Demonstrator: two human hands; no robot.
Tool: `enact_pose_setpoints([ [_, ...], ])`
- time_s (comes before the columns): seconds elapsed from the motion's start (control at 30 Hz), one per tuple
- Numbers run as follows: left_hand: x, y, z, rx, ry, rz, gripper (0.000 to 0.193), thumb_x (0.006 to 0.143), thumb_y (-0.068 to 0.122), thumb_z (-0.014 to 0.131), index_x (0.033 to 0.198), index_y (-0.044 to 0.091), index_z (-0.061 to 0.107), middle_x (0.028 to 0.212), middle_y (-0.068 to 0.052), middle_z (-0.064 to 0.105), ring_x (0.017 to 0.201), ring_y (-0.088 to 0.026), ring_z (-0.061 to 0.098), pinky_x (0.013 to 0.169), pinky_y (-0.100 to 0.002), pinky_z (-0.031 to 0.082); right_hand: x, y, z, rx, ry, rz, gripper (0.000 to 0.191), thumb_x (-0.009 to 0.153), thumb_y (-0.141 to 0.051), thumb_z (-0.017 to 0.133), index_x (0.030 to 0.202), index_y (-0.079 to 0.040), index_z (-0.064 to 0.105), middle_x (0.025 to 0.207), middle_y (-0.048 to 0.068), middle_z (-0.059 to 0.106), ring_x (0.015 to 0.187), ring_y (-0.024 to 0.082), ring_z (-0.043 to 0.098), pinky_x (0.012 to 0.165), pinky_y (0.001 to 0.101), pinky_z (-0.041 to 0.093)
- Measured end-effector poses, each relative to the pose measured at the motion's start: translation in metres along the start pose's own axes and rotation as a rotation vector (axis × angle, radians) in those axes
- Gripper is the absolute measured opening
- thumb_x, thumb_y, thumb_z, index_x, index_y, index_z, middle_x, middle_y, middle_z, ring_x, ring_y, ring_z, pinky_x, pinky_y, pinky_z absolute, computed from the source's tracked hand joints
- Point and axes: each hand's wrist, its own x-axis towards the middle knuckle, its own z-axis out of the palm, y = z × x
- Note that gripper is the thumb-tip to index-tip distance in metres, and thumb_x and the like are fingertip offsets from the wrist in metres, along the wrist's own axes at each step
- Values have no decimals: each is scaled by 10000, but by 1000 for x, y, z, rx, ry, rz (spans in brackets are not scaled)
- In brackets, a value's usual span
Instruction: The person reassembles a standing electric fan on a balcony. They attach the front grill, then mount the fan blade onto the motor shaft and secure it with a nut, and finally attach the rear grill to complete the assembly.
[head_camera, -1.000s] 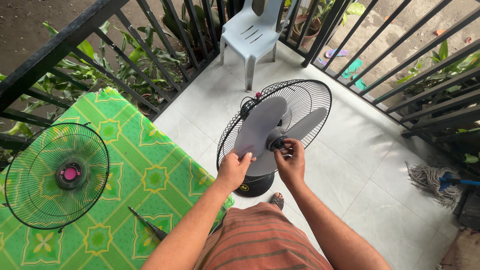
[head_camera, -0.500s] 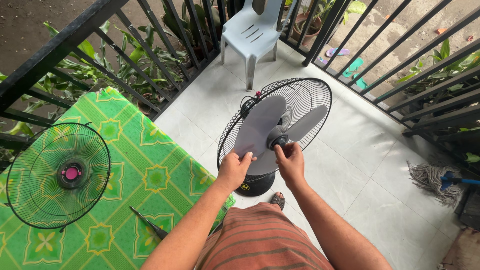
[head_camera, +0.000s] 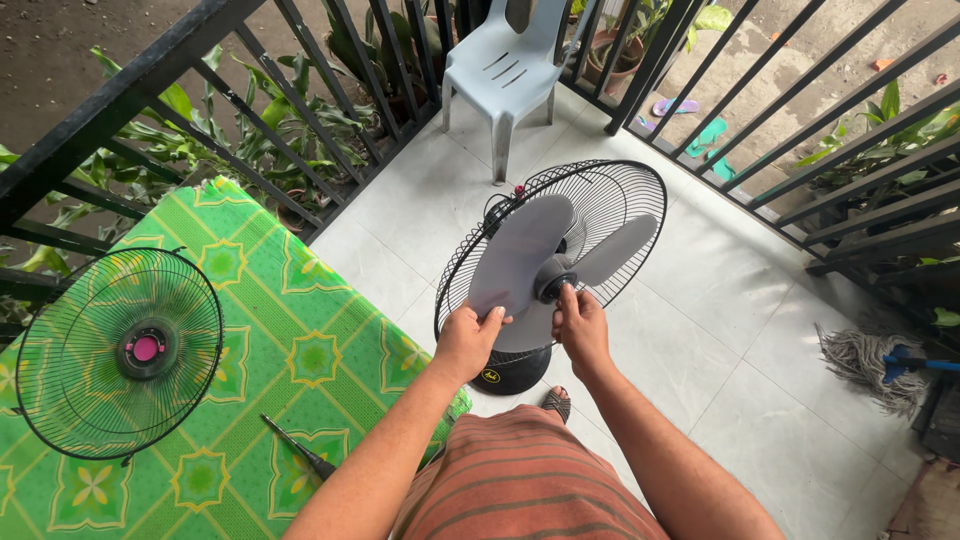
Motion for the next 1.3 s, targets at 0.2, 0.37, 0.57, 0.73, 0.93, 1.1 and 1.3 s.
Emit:
enact_pose_setpoints([
  [0.2,0,-2,1,-45,0,30,287,998,186,596,1164,-33,676,960,-100,795,889,-146,772,792,-291,600,-14,-16,2,-490,145,-329,376,873,-282,751,1012,-21,520,716,11,615,635,105,580,572,269,483],
  [0.37,1,-3,1,5,5,-3,280,1003,191,602,1150,-34,683,954,-96,804,877,-153,769,794,-291,592,-19,-14,1,-398,129,-222,373,912,-298,734,1012,-11,519,681,44,588,591,117,548,536,283,462],
  [0.57,0,-2,0,-5,11,8,271,997,186,600,1154,-20,680,955,-93,801,885,-149,770,801,-292,594,-9,-9,3,-136,23,-44,348,1012,-346,621,981,-6,555,648,41,526,526,120,541,487,278,423],
  [0.73,-1,-2,1,-36,20,22,275,992,183,597,1163,-19,672,969,-90,796,902,-145,771,804,-289,598,-12,-13,2,-435,72,-277,411,882,-254,743,1097,-14,488,687,37,595,590,92,551,529,270,460],
  [0.93,-2,-4,3,-12,14,6,275,998,185,601,1154,-30,673,955,-97,803,892,-148,773,796,-286,592,-14,-10,1,-318,122,-147,421,887,-277,756,1088,-28,482,686,2,600,572,107,567,534,272,472],
  [1.1,-2,-4,2,-37,15,3,278,997,182,599,1162,-34,662,956,-102,798,897,-145,772,793,-283,591,-6,-7,1,-32,-32,97,397,1024,-415,560,1007,-18,553,629,15,505,536,128,558,492,267,427],
  [1.3,-2,0,2,-64,10,38,279,998,172,586,1176,-30,662,1001,-92,788,915,-145,771,805,-290,600,-9,-16,2,-343,55,-218,351,922,-290,709,1046,-19,524,671,18,590,588,113,570,527,278,460],
])
